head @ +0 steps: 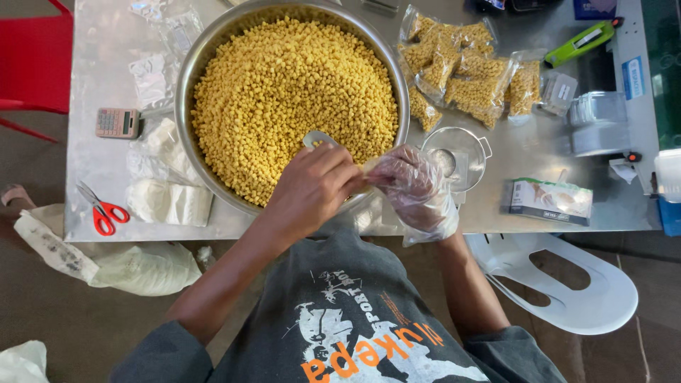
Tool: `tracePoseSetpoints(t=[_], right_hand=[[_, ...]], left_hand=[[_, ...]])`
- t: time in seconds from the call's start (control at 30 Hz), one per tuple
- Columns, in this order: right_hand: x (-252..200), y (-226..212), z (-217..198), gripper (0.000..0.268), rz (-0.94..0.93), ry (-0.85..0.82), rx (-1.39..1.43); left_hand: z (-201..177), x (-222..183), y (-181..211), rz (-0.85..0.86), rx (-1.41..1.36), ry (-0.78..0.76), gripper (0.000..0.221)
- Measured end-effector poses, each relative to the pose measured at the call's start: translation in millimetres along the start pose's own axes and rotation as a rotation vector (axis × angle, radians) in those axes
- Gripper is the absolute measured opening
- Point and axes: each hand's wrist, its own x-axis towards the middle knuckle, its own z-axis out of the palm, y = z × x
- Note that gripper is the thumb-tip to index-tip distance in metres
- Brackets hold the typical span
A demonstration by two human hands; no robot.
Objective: The person scoops yellow puffed snacks from a large metal bowl into small clear plastic bags using a metal scoop. They place each filled bag onto a digital scale, then set the sealed bags aside on the table.
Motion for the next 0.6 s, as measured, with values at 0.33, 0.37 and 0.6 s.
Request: tracePoseSetpoints(t=[0.33,0.37,0.6], right_hand=[[7,-7,-15,0.023,-0.117,-0.077,-0.093],[9,-7,-17,0.023,-0.135,-0.062,-0.080],[13,-19,-23,0.019,-0.172,-0.154,-0.156]], left_hand=[[-7,-1,7,0.004,0.031,0.006,0.016],[-8,-2,7,0.001,0.024,-0.007,0.014],[-6,-7,13,0.075,0.092,-0.003,0.018]])
